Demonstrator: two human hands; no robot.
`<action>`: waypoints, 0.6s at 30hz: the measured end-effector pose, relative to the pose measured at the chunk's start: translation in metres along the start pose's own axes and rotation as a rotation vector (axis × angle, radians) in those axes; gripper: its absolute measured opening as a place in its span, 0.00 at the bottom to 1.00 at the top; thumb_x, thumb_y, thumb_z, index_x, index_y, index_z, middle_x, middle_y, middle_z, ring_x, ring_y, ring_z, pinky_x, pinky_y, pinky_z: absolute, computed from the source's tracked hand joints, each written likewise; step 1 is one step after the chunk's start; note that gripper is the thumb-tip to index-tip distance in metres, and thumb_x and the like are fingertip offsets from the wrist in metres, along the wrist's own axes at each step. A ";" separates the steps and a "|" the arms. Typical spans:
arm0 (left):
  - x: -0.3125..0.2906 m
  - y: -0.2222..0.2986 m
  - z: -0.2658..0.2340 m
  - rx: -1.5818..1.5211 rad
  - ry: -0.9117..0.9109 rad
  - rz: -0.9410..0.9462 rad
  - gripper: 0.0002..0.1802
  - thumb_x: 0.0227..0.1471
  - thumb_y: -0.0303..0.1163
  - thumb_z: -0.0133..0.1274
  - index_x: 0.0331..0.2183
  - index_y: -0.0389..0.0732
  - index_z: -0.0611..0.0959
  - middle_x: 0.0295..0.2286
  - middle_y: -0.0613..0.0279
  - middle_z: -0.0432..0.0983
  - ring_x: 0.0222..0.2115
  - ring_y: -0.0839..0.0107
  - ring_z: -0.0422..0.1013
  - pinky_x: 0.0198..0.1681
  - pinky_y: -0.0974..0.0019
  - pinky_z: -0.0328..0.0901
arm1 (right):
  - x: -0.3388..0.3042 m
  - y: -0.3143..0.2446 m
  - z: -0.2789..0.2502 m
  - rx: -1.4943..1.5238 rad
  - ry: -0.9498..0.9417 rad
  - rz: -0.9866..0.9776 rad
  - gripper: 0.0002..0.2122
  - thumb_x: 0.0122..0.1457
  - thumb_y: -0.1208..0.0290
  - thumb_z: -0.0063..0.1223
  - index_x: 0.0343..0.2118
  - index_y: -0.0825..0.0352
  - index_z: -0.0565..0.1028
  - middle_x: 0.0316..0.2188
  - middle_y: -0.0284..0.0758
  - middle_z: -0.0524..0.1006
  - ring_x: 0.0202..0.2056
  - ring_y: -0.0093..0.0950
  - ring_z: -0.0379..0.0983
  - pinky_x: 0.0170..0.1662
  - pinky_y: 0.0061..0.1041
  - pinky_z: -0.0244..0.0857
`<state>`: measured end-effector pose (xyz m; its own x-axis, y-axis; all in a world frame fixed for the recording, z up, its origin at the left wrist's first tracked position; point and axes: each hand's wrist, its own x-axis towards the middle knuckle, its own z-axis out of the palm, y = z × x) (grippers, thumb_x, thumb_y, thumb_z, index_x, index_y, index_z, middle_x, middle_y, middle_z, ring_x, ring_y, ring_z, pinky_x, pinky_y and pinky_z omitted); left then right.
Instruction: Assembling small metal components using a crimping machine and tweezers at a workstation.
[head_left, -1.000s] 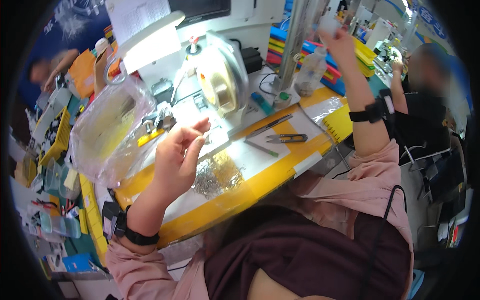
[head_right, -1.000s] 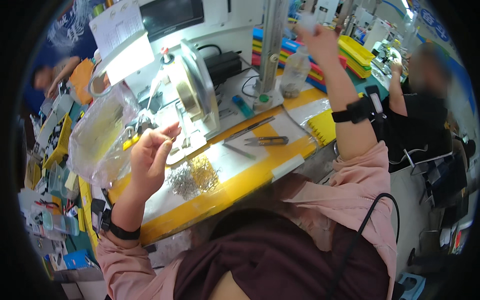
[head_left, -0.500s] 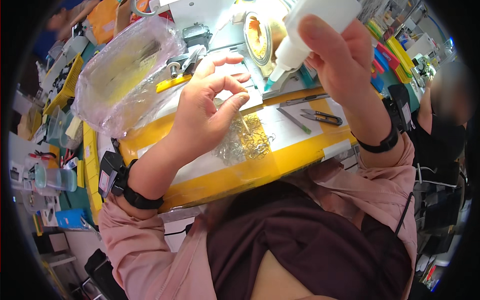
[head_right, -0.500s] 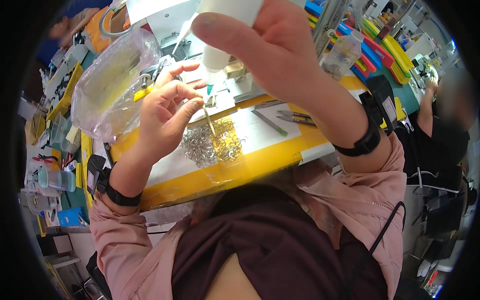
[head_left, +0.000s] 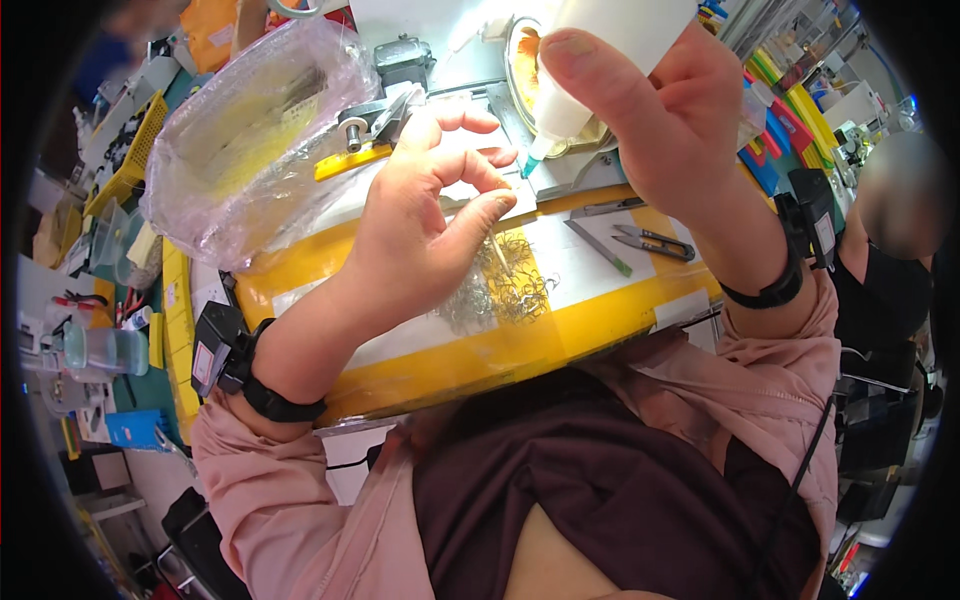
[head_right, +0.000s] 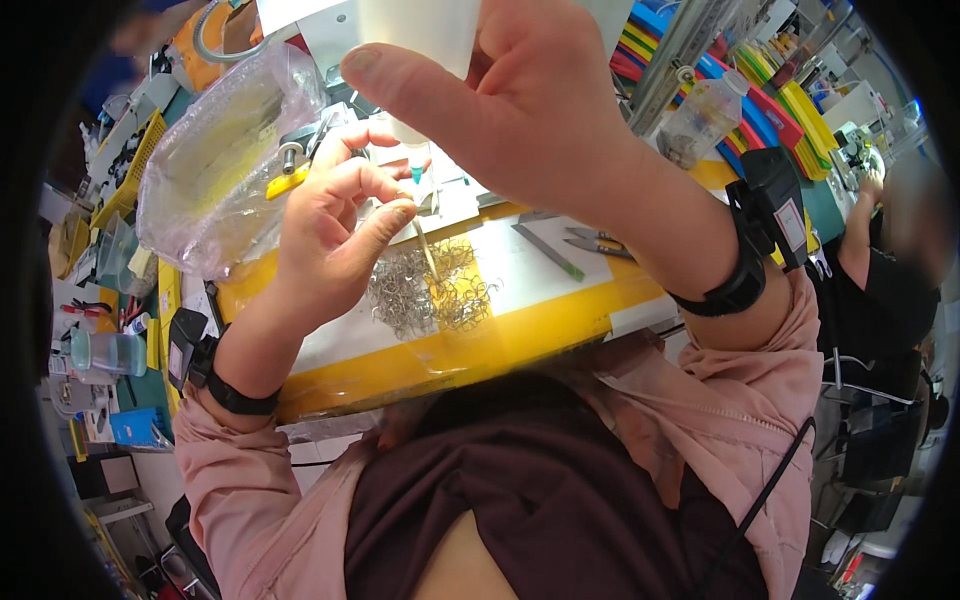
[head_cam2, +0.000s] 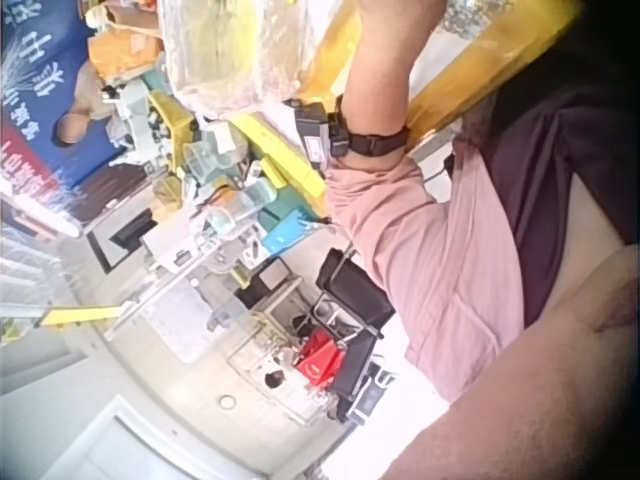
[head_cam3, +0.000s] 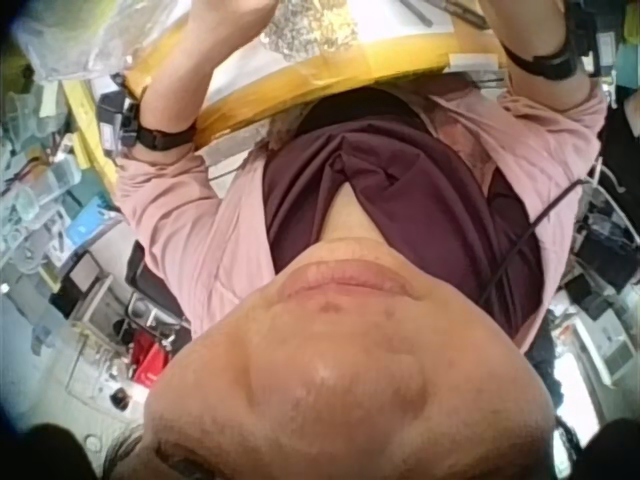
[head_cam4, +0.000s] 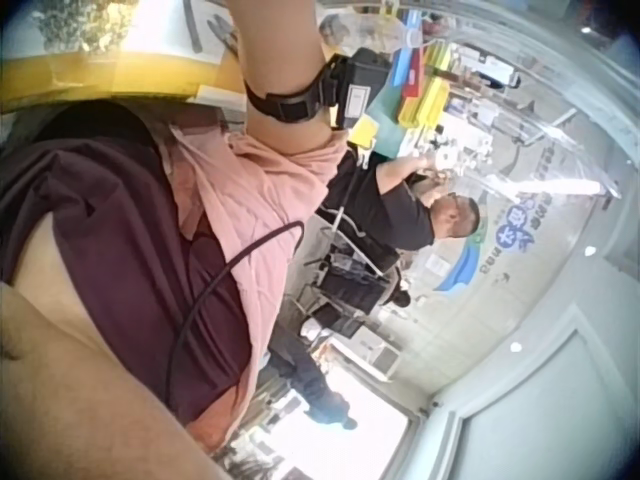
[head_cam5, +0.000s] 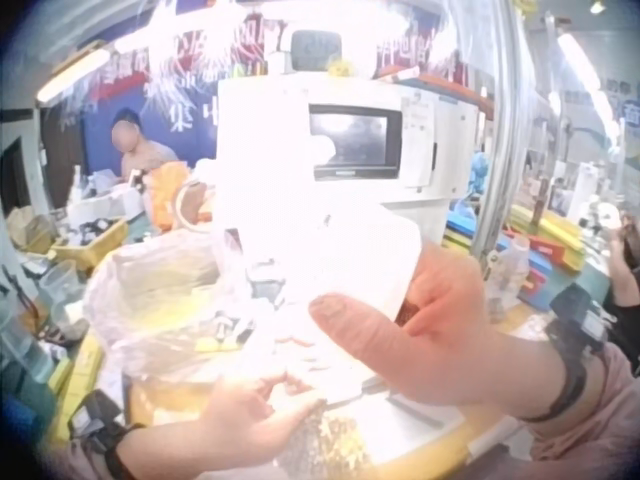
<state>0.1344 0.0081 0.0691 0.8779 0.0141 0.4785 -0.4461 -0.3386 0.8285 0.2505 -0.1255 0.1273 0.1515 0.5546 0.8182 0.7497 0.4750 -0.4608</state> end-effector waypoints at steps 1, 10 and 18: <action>0.000 -0.001 -0.001 0.000 0.000 0.001 0.02 0.42 0.20 0.51 0.24 0.35 0.74 0.41 0.53 0.57 0.41 0.71 0.61 0.46 0.66 0.56 | 0.000 -0.001 -0.001 -0.001 0.000 -0.001 0.10 0.52 0.77 0.48 0.36 0.75 0.69 0.29 0.34 0.73 0.29 0.16 0.67 0.29 0.15 0.60; 0.005 -0.003 0.006 0.045 0.076 0.078 0.04 0.39 0.20 0.52 0.20 0.36 0.73 0.37 0.53 0.63 0.37 0.66 0.69 0.41 0.68 0.61 | -0.009 -0.021 -0.007 0.102 0.046 0.205 0.13 0.52 0.76 0.49 0.41 0.74 0.66 0.31 0.34 0.73 0.30 0.17 0.67 0.31 0.15 0.61; -0.001 -0.005 0.011 -0.010 0.122 0.066 0.03 0.42 0.18 0.50 0.23 0.35 0.73 0.40 0.50 0.60 0.38 0.64 0.69 0.43 0.67 0.61 | -0.093 -0.030 -0.121 -0.217 0.659 0.162 0.07 0.52 0.72 0.49 0.28 0.71 0.72 0.20 0.29 0.71 0.19 0.12 0.63 0.20 0.11 0.52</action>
<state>0.1373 -0.0004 0.0614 0.8190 0.1068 0.5638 -0.5047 -0.3333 0.7964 0.2917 -0.2744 0.1065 0.5784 0.0451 0.8145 0.7859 0.2367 -0.5712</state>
